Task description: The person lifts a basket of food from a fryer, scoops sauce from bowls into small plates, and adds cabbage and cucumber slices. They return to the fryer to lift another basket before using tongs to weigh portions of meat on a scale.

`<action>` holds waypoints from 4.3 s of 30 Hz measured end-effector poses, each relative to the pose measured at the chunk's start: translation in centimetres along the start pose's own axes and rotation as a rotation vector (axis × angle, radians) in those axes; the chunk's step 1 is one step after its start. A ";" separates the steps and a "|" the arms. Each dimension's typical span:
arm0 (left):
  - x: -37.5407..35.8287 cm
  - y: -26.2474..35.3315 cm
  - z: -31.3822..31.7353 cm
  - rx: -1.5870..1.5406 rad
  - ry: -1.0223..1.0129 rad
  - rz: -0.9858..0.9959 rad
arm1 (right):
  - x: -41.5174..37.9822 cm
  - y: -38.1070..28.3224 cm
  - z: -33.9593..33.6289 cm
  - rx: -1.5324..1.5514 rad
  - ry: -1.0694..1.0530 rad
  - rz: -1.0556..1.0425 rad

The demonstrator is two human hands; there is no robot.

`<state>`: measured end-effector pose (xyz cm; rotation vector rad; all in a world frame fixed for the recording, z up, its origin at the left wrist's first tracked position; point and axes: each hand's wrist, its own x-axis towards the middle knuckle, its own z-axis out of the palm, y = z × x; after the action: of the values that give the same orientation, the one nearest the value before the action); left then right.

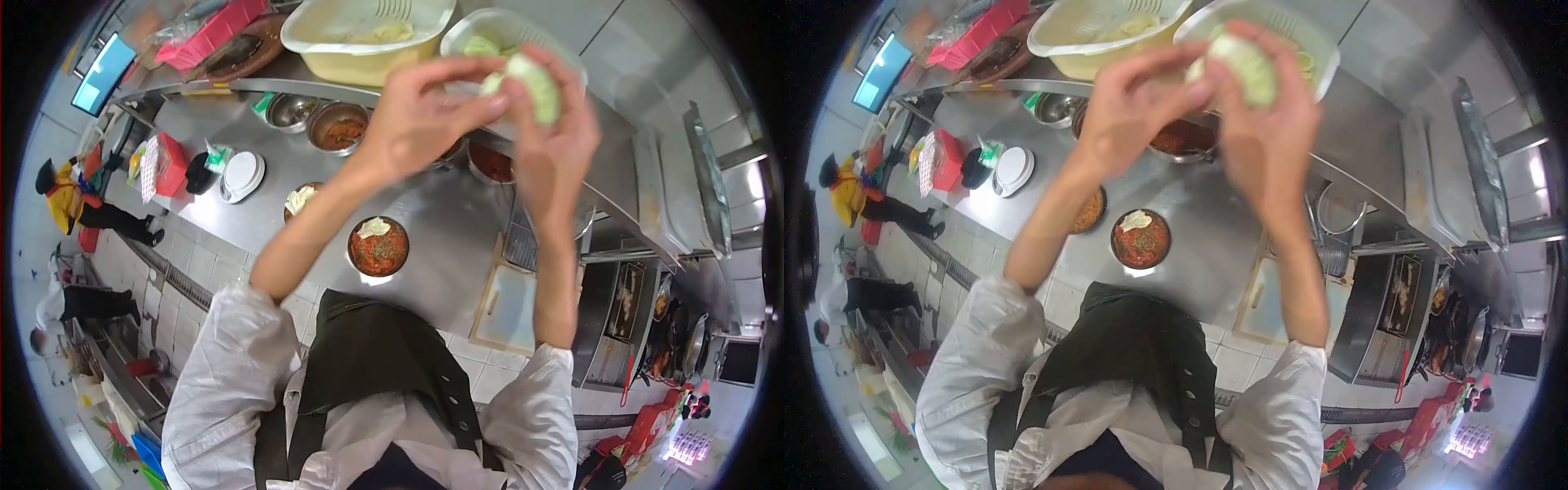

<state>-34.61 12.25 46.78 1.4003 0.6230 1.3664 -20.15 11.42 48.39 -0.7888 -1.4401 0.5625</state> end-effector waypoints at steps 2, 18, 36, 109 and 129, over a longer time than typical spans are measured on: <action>-5.1 -3.3 -2.5 -0.049 0.131 -0.002 | -4.5 2.5 2.2 -0.057 -0.145 0.054; -24.7 -30.6 -15.3 1.099 0.077 -0.383 | -32.5 30.4 11.2 -0.439 -0.424 0.543; -3.5 -5.5 -6.1 0.968 0.163 0.677 | 8.8 4.5 -5.9 -0.775 -0.675 -0.162; -57.4 -35.5 -12.0 0.448 -0.363 -1.812 | -65.0 -0.3 -57.8 -1.021 0.008 1.072; -57.6 -49.0 18.7 0.349 -0.002 -1.876 | -47.3 11.6 -91.8 -1.478 -0.064 1.142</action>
<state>-15.61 -28.74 -16.65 0.4670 1.5842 -0.2821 68.46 -29.44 12.78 -2.8505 -1.1777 0.2214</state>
